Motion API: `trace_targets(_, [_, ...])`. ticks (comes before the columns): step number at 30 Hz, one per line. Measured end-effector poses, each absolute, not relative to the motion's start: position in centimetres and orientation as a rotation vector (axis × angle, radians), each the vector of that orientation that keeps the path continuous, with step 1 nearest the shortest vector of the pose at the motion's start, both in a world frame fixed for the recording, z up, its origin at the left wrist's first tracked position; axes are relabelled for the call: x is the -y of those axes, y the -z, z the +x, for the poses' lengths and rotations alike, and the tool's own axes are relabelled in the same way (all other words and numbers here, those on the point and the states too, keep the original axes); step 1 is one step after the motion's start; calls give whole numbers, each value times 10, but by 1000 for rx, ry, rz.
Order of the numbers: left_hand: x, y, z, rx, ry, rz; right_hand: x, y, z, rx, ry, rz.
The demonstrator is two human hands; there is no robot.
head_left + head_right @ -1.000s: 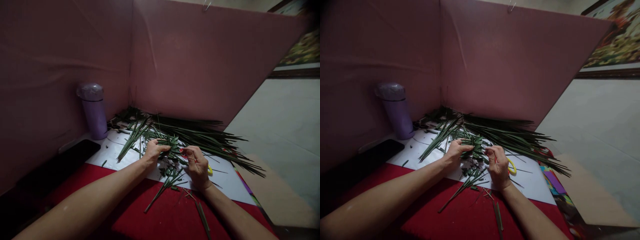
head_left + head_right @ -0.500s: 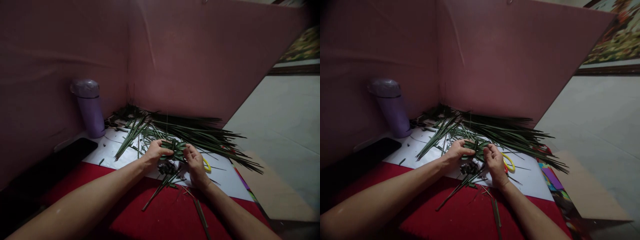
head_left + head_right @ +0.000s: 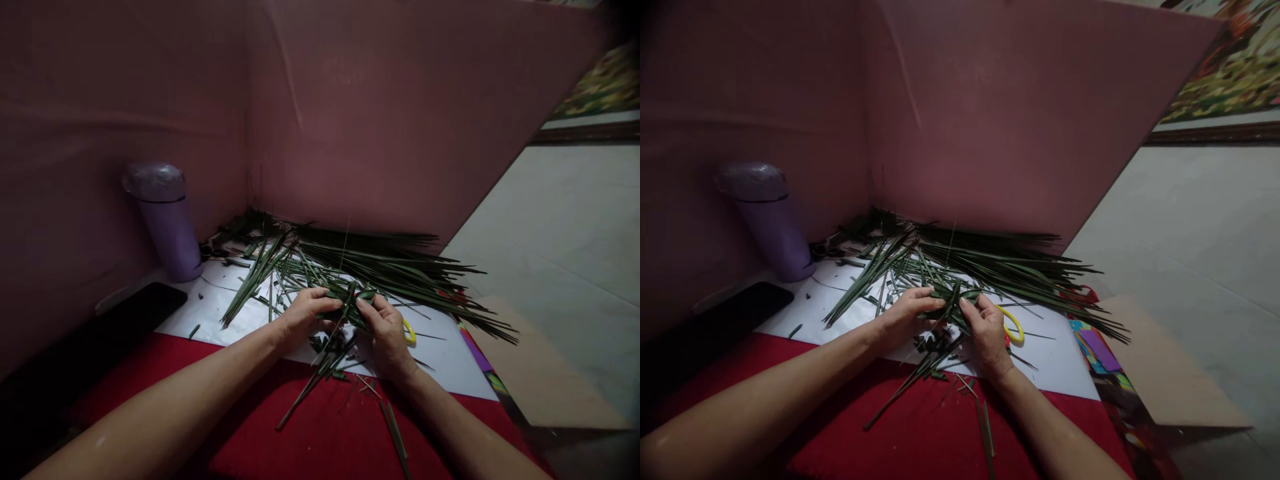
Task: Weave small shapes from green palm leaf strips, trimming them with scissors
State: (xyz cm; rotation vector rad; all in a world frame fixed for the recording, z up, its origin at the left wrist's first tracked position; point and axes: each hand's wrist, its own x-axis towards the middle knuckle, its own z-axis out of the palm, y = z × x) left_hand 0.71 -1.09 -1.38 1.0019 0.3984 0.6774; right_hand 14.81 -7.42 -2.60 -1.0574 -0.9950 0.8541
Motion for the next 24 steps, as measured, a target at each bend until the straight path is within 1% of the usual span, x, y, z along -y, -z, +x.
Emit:
trace_targets(5, [11,14,7,-403,-587,1027,73,30,151,979,-860,-1098])
trace_targets(11, [11,17,6,-404,-584,1055,75,24,147,919,-916,-1054])
trace_targets(18, [12,12,7,-413,-692,937,73,23,147,873,-985,-1044])
trace_targets(24, [10,13,11,-547,-752,915,74,22,145,885,-1011,-1045])
